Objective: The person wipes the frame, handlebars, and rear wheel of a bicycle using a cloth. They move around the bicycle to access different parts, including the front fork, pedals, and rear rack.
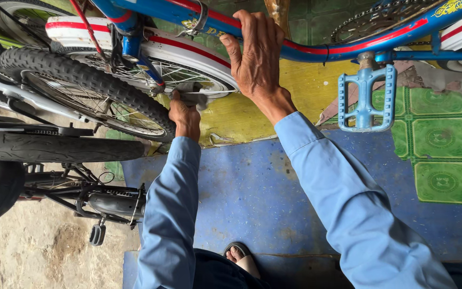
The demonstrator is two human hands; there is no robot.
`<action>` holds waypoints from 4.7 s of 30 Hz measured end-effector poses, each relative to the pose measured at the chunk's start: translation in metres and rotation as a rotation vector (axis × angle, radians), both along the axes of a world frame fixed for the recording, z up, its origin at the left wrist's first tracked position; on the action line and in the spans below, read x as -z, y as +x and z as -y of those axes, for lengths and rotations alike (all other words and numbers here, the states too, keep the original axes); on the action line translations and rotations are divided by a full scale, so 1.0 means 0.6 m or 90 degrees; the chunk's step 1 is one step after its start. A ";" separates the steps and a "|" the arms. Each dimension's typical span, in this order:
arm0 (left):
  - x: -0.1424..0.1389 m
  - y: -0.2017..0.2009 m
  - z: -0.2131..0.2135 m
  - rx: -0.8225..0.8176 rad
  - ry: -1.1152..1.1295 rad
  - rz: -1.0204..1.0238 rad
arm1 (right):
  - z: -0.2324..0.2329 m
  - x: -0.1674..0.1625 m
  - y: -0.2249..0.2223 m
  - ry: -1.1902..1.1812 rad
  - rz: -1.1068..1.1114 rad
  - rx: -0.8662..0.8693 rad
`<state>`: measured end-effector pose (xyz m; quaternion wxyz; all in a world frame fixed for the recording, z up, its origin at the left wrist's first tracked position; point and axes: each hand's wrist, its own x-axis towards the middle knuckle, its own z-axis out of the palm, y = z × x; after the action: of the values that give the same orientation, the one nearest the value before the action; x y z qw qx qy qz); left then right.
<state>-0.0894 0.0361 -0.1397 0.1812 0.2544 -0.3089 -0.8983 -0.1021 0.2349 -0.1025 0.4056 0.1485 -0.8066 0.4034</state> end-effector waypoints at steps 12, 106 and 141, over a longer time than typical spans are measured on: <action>0.021 0.025 -0.122 0.136 -0.043 -0.100 | 0.004 0.002 -0.003 0.000 -0.010 0.014; -0.026 0.018 -0.008 -0.073 -0.609 -0.023 | -0.004 0.009 -0.016 0.019 -0.042 0.012; -0.144 0.051 -0.084 0.074 -1.107 -0.115 | -0.006 -0.002 -0.023 0.022 -0.011 -0.022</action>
<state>-0.0585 0.0865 -0.0535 0.2884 -0.0622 -0.8813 -0.3691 -0.1162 0.2385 -0.1015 0.4028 0.1726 -0.8073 0.3953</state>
